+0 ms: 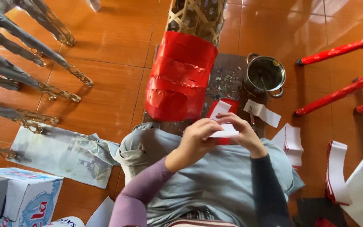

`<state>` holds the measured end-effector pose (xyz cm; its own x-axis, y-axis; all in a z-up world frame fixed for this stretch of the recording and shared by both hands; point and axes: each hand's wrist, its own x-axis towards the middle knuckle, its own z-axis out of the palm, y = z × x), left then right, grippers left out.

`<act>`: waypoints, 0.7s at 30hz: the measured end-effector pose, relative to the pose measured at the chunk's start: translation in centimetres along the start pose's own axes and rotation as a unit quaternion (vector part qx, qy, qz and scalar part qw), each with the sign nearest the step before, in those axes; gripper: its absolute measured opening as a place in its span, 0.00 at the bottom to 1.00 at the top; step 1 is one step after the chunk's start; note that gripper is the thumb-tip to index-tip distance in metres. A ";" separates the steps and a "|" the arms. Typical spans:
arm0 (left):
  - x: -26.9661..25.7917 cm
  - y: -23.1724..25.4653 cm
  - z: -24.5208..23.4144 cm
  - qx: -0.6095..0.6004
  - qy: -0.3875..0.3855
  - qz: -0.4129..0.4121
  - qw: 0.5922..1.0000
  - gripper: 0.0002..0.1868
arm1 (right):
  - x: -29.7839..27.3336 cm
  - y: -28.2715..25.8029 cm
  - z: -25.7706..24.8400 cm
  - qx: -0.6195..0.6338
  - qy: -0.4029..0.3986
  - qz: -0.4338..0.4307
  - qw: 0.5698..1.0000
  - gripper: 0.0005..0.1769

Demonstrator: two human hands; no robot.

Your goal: Applying red paper strips to a bamboo frame using glue and scissors.

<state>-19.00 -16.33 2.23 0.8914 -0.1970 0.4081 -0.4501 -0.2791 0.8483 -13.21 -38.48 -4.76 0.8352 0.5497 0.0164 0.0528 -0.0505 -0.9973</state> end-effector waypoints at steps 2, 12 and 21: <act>1.1 1.5 -2.9 -0.044 0.027 0.001 0.999 0.15 | 0.7 1.9 -0.9 0.000 0.015 -0.008 1.000 0.15; 11.5 -4.1 -15.0 -0.171 0.159 -0.085 0.969 0.07 | 12.8 -6.1 -5.6 0.223 0.081 -0.115 0.965 0.18; 19.7 -16.8 -16.2 -0.232 0.193 -0.142 0.943 0.29 | 21.4 -0.3 -5.5 0.366 0.163 -0.073 0.913 0.11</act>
<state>7.00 -0.35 1.49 0.9658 0.2056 0.1581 -0.1977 0.1893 0.9618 7.68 -31.34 -3.76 0.9734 0.2227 0.0543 -0.1039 0.6397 -0.7616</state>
